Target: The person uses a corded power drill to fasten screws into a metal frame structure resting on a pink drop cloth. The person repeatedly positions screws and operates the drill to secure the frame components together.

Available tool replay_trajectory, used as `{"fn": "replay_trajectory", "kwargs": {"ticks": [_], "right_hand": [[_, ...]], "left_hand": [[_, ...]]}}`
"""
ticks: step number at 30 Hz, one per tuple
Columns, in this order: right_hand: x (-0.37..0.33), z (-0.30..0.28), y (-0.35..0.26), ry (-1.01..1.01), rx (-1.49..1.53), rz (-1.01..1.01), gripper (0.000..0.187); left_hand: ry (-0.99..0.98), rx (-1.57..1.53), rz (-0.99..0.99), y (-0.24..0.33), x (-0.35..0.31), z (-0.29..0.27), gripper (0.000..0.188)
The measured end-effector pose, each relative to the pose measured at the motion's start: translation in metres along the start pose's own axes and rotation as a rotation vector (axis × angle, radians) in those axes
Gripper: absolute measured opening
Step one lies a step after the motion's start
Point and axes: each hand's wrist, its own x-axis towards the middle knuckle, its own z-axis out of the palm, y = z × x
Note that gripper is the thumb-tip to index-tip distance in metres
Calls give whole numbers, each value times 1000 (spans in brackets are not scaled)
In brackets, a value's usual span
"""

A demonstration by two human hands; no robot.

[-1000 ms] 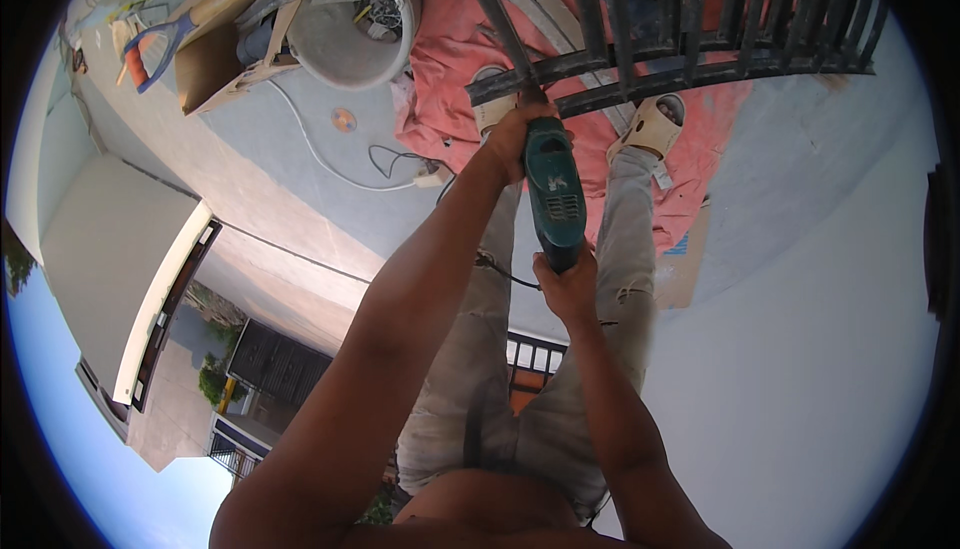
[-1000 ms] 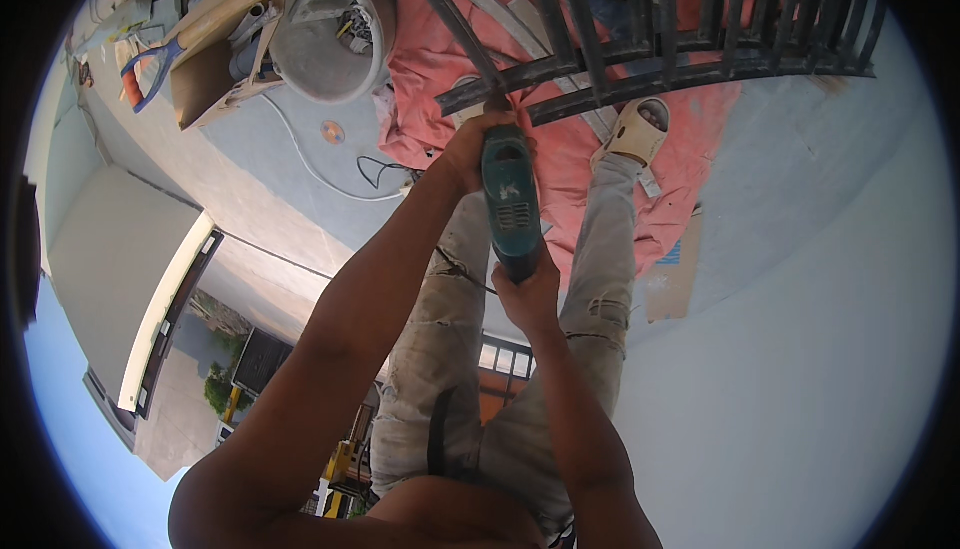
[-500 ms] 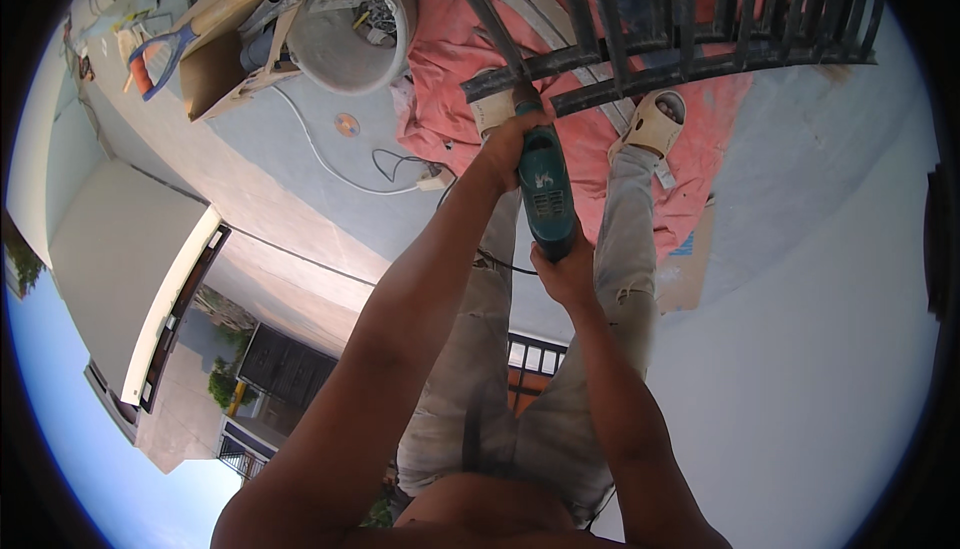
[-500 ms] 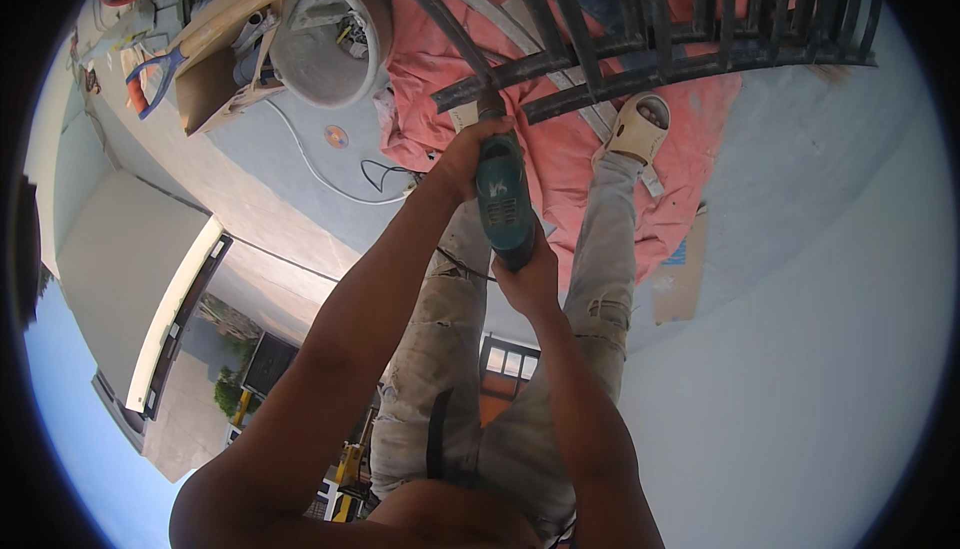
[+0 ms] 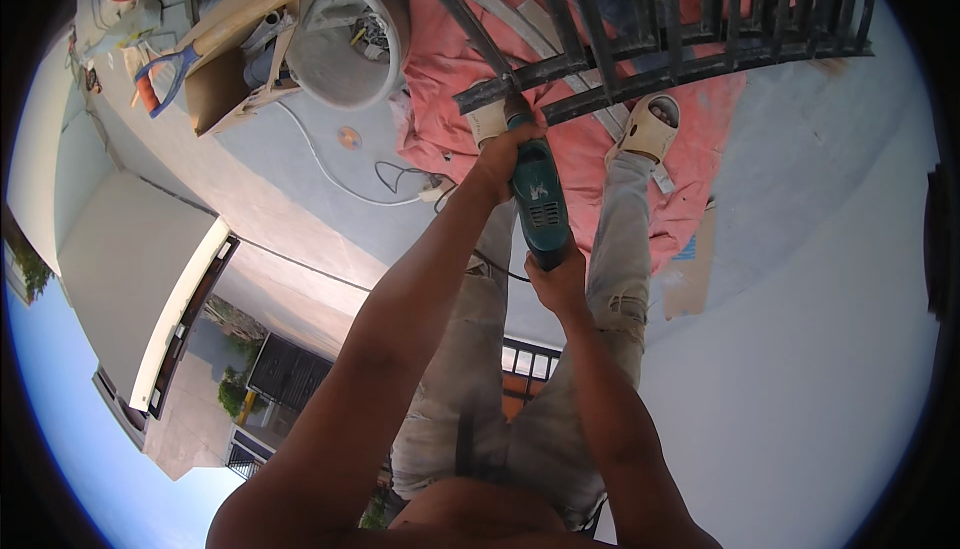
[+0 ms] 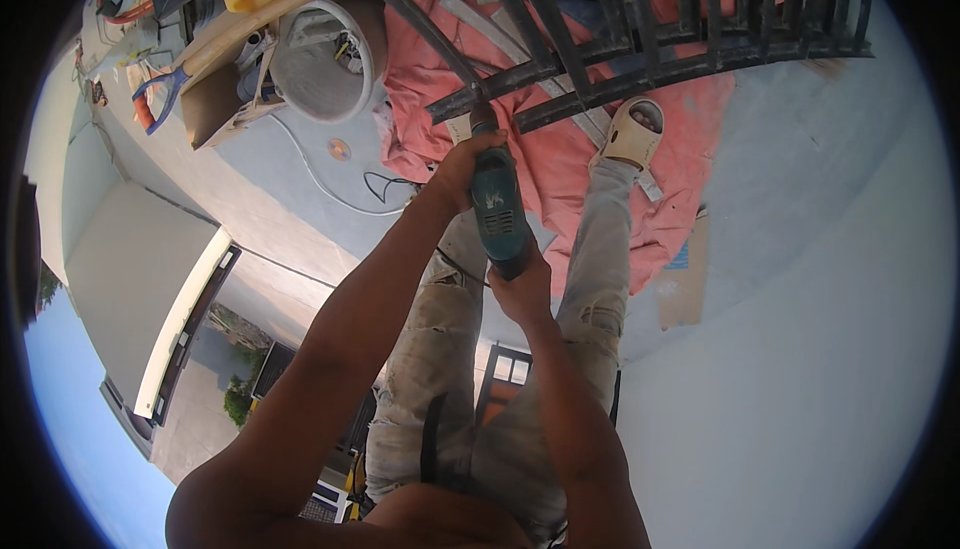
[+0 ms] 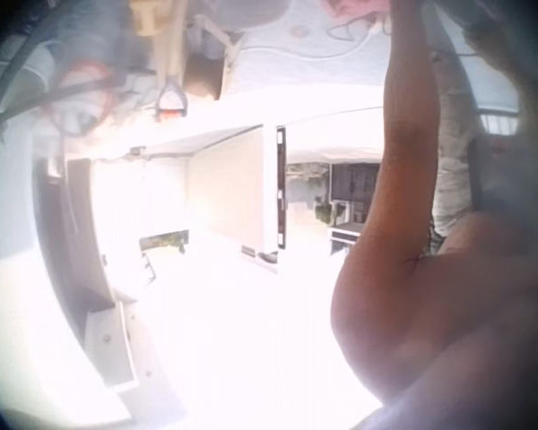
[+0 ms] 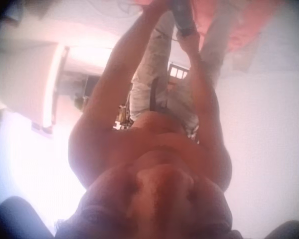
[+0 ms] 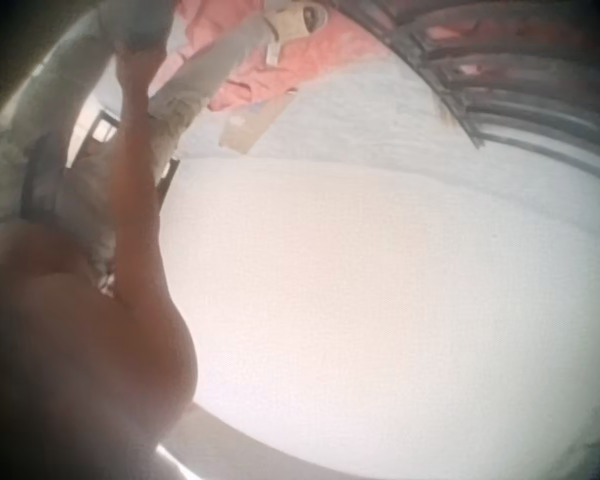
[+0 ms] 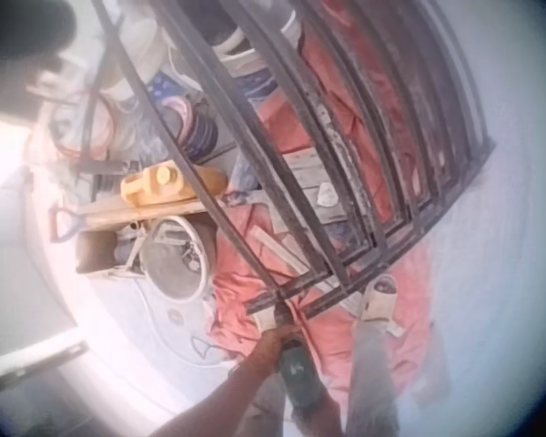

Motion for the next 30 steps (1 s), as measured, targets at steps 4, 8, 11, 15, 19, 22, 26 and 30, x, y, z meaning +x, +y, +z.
{"fn": "replay_trajectory", "kwargs": {"ticks": [4,8,11,15,19,22,26,30], "right_hand": [[-5,-11,-5,11,-30,-35,62],[-8,-14,-9,21,-53,-71,65],[-18,-19,-11,7,-39,-45,66],[-39,-28,-12,-10,-12,-20,67],[-56,-35,-20,-34,-9,-18,65],[-68,-40,-36,-105,9,39,61],[-95,-39,-60,-144,133,109,30],[-106,-33,-65,-217,101,116,32]], "left_hand": [[-41,-63,21,-8,-10,4,25],[-64,-82,-13,-8,-19,6,27],[-48,-77,-30,-13,-24,9,31],[-17,-61,-57,-29,-42,16,37],[-35,-53,-35,-36,-62,21,41],[-118,-268,0,-31,-70,6,34],[-133,-522,7,-7,-52,-37,41],[-360,-780,210,-2,-37,-65,31]]}}
